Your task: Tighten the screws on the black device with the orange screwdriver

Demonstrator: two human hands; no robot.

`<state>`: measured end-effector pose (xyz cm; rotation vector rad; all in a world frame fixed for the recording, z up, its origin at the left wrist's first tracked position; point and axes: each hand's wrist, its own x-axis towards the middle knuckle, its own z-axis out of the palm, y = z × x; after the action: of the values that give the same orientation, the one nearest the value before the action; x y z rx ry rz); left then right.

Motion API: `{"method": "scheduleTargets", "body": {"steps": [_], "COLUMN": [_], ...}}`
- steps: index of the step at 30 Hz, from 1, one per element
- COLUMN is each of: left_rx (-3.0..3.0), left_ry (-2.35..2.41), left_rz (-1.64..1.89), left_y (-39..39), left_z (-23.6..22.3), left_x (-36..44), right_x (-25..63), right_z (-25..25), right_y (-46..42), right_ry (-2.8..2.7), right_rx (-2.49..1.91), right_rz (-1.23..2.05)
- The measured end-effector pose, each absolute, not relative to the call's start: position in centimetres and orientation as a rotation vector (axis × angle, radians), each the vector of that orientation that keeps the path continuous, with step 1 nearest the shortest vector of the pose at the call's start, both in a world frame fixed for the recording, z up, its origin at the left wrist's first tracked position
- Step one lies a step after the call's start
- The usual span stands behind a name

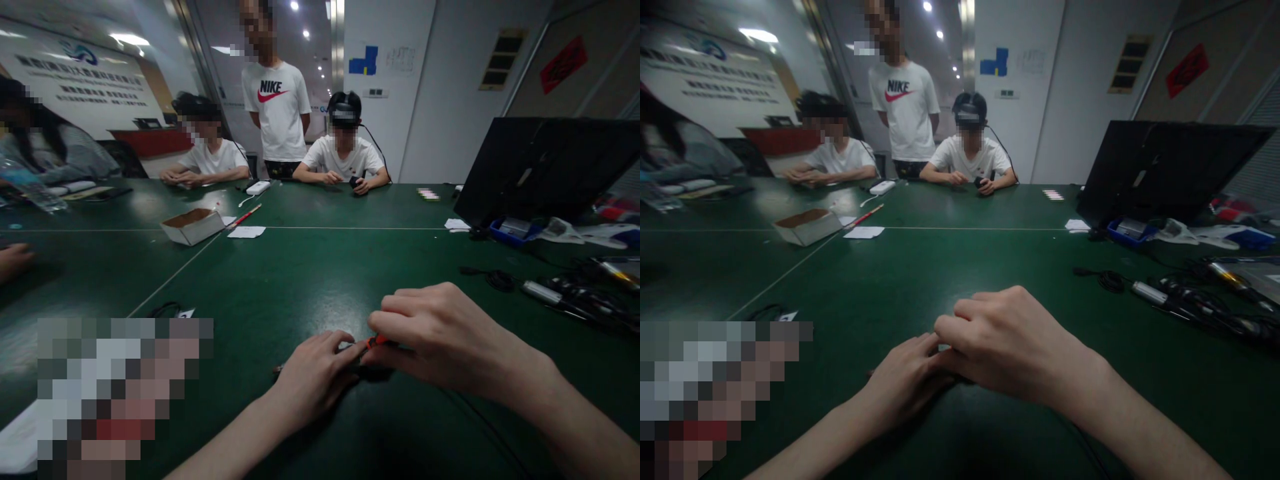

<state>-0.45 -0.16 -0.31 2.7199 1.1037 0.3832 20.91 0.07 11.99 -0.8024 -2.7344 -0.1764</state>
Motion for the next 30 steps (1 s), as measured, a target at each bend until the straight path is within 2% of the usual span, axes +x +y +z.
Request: {"method": "scheduleTargets", "body": {"steps": [5, 8, 13, 20, 26, 30], "left_rx": [2.749, 2.746, 2.744, 2.725, 2.725, 2.714], "left_ry": [1.092, 1.092, 1.096, 1.102, 1.095, 1.106], "left_rz": [0.403, 0.378, 0.376, 0.351, 0.372, 0.348], "left_y": [-0.11, -0.12, -0.17, -0.17, -0.1, -0.23], "left_z": [-0.73, -0.62, -0.42, -0.32, -0.52, -0.32], "left_x": [-0.65, -0.66, -0.54, -0.47, -0.56, -0.53], "right_x": [20.79, 20.75, 20.72, 20.85, 20.76, 20.69], "right_z": [12.73, 12.79, 12.46, 11.95, 12.61, 12.62], "right_y": [-0.45, -0.53, -0.45, -0.06, -0.62, -0.62], "right_ry": [-2.797, -2.808, -2.798, -2.759, -2.79, -2.817], "right_rx": [-0.81, -0.81, -0.812, -0.824, -0.806, -0.841], "right_rz": [0.177, 0.272, 0.22, -0.121, 0.176, 0.154]}}
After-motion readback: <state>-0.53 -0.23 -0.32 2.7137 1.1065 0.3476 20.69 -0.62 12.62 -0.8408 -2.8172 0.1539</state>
